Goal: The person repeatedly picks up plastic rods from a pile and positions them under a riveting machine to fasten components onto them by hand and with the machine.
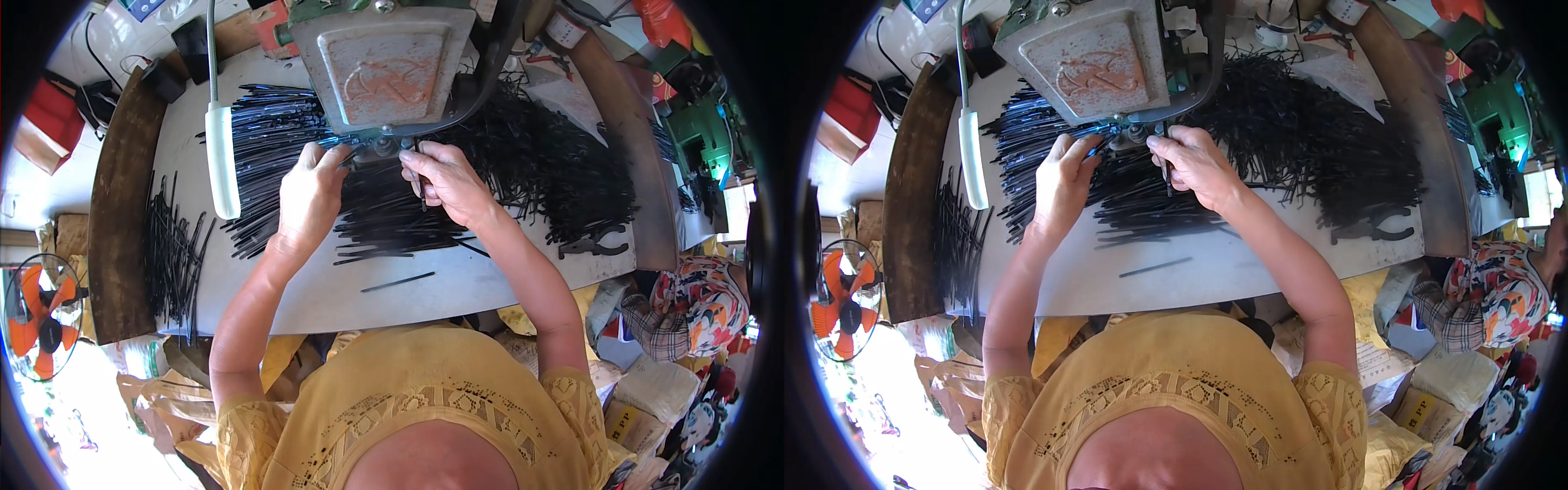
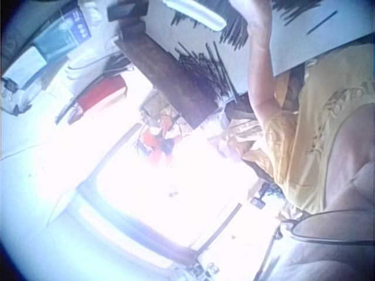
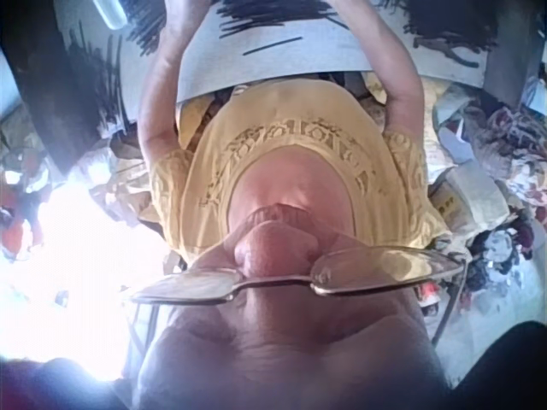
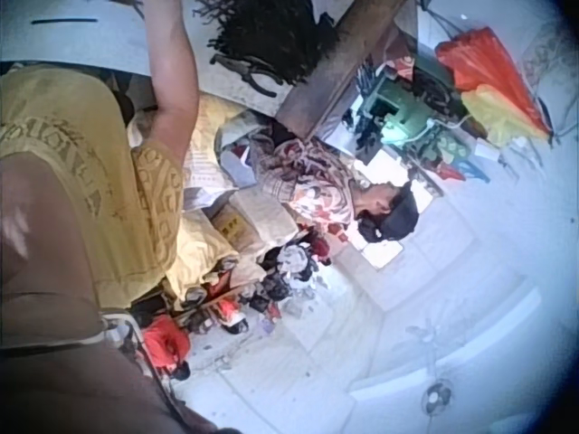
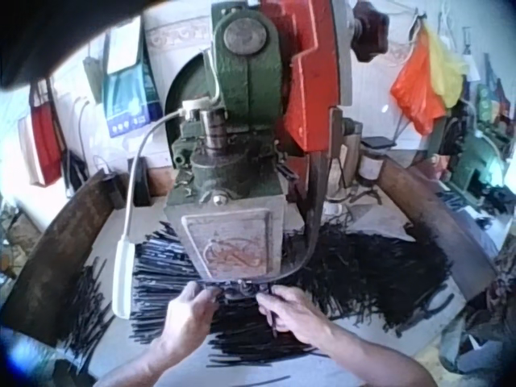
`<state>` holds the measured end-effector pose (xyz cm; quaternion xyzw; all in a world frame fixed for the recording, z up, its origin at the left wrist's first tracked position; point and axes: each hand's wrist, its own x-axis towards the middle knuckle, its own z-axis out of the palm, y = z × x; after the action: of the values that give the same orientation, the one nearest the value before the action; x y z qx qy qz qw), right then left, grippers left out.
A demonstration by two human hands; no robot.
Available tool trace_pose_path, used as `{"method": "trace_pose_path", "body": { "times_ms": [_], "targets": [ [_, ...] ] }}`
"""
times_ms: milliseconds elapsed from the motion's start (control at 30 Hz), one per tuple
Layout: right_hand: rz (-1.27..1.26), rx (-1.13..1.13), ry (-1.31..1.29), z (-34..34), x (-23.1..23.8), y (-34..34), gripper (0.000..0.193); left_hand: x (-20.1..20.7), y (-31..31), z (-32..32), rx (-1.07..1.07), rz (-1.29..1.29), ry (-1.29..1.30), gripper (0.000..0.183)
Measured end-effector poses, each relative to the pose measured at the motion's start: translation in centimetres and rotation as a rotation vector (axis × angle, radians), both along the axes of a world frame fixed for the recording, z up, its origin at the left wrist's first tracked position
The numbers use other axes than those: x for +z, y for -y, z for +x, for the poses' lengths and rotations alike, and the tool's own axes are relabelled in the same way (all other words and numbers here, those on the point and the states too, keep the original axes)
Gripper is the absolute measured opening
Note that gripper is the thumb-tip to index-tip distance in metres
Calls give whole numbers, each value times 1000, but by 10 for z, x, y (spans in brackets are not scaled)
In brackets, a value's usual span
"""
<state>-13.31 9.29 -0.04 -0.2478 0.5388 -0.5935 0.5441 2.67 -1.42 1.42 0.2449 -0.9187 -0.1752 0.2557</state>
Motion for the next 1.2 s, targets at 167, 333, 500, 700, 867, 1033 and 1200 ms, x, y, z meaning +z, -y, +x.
{"method": "trace_pose_path", "body": {
  "times_ms": [167,333,500,700,867,1033,1200],
  "targets": [
    [5,-23,14,2,4,2,22,-6,-3,-7,-5,78,-41,23],
    [1,-6,10,2,5,4,22,-8,-4,-9,3,120,-81,23],
    [3,-5,1,1,2,5,23,-8,-6,-11,10,142,-100,23],
    [7,-9,-20,3,1,6,23,-12,-3,-10,7,98,-87,23],
    [38,-21,3,3,1,7,23,-6,-2,-5,-38,-261,16,20],
    [23,1,-14,3,0,5,18,9,12,15,-70,524,111,11],
    [3,64,46,19,9,7,17,11,-23,20,-133,1385,33,16]
  ]
}}
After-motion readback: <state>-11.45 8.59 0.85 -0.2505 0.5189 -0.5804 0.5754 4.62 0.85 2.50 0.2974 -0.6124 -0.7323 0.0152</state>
